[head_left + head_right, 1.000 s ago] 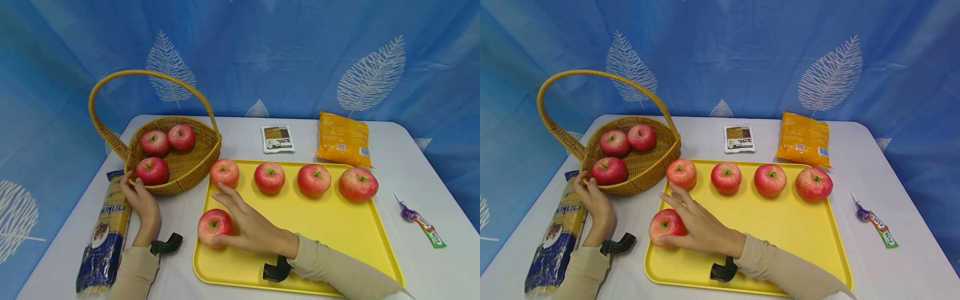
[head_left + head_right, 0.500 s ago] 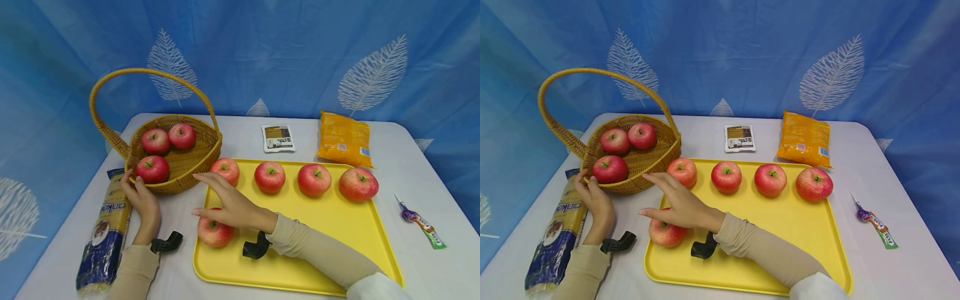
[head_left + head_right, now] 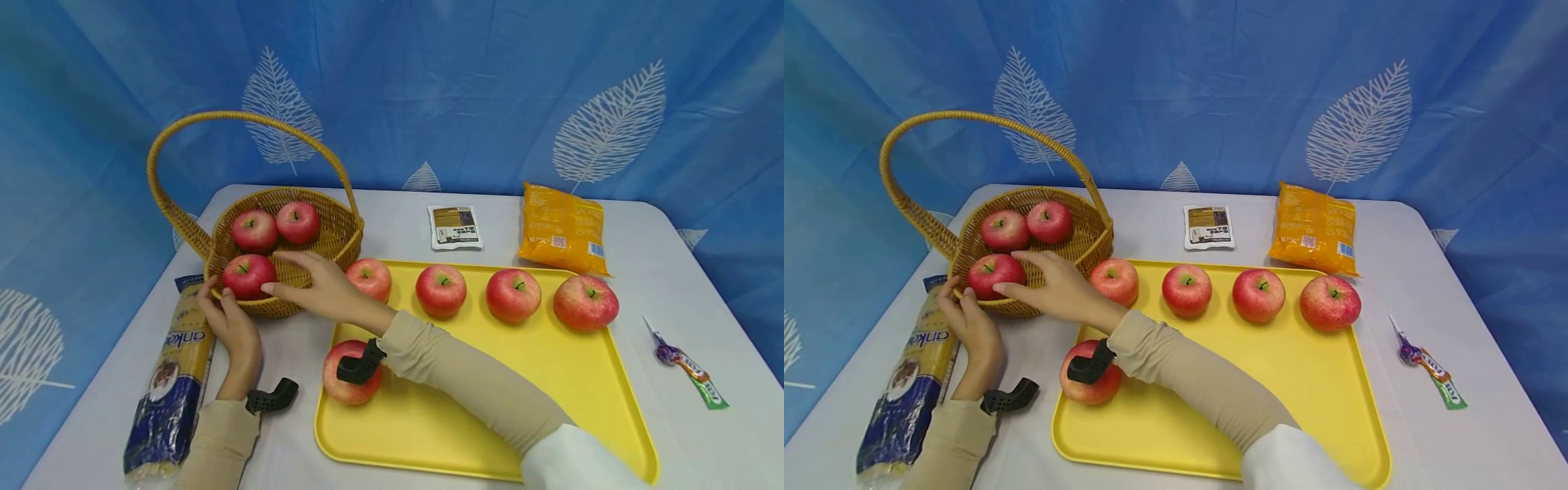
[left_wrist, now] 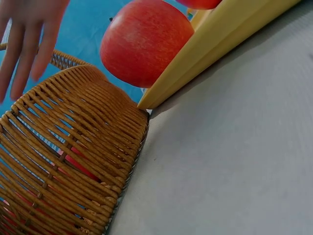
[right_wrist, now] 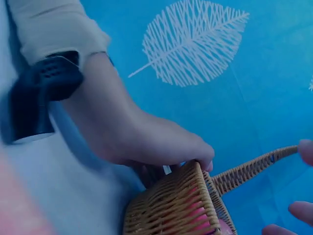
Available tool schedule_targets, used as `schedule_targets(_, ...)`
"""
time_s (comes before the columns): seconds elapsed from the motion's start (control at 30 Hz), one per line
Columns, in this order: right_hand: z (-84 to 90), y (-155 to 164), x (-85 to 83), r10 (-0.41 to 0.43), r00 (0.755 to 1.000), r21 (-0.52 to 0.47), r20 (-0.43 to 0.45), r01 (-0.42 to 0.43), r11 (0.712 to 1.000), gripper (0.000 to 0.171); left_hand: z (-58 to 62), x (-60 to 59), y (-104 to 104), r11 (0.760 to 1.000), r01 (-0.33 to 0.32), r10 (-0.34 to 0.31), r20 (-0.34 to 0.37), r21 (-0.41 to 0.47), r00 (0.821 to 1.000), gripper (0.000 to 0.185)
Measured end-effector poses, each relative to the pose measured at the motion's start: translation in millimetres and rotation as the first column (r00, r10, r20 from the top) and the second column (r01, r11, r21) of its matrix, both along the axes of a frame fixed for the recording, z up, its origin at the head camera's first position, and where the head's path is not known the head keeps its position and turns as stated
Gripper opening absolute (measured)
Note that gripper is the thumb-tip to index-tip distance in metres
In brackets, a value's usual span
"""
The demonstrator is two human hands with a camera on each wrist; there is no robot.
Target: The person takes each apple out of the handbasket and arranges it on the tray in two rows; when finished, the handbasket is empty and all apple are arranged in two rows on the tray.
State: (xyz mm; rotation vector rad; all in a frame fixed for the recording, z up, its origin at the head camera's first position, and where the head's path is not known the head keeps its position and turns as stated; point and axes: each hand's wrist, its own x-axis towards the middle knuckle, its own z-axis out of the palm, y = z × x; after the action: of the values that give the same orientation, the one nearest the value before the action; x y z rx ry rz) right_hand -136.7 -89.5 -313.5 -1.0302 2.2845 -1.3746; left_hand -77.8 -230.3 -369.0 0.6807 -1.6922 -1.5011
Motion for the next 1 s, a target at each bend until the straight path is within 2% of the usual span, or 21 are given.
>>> schedule_targets(0.13,-1.6,-17.3,-5.3,-0.006,0.993,-0.053,0.115,0.012,0.999,0.051,0.6,0.0,1.7,1.000,-0.002,0.002,0.011,-0.002,1.000,0.036)
schedule_targets(0.2,-4.1,-25.6,-7.8,-0.009,0.982,-0.131,0.190,0.034,0.991,0.048,-2.0,-0.9,-0.6,1.000,-0.006,0.006,0.014,-0.002,1.000,0.035)
schedule_targets(0.3,-9.3,-36.7,-11.6,-0.019,0.958,-0.249,0.286,0.093,0.964,0.044,-11.4,-4.1,-8.1,1.000,-0.012,0.012,0.020,-0.010,1.000,0.035)
schedule_targets(0.37,-13.3,-43.3,-14.4,-0.034,0.950,-0.301,0.309,0.132,0.945,0.043,-18.5,-6.6,-13.5,1.000,-0.014,0.014,0.023,-0.021,1.000,0.034)
schedule_targets(0.5,-18.4,-52.3,-19.3,-0.038,0.946,-0.345,0.322,0.155,0.926,0.044,-26.7,-7.9,-18.0,0.999,-0.026,0.027,0.026,-0.044,0.999,0.034)
schedule_targets(0.57,-18.9,-57.4,-21.9,-0.038,0.938,-0.367,0.344,0.171,0.914,0.045,-27.3,-8.3,-19.4,0.999,-0.032,0.033,0.029,-0.044,0.999,0.034)
schedule_targets(0.77,-19.4,-67.2,-30.3,-0.024,0.885,-0.453,0.465,0.262,0.852,0.045,-27.6,-10.2,-20.7,0.999,-0.024,0.025,0.016,-0.031,1.000,0.033)
schedule_targets(1.0,-22.1,-74.7,-41.5,-0.030,0.868,-0.493,0.495,0.309,0.813,0.043,-22.5,-8.8,-17.4,1.000,-0.017,0.017,0.016,-0.011,1.000,0.034)
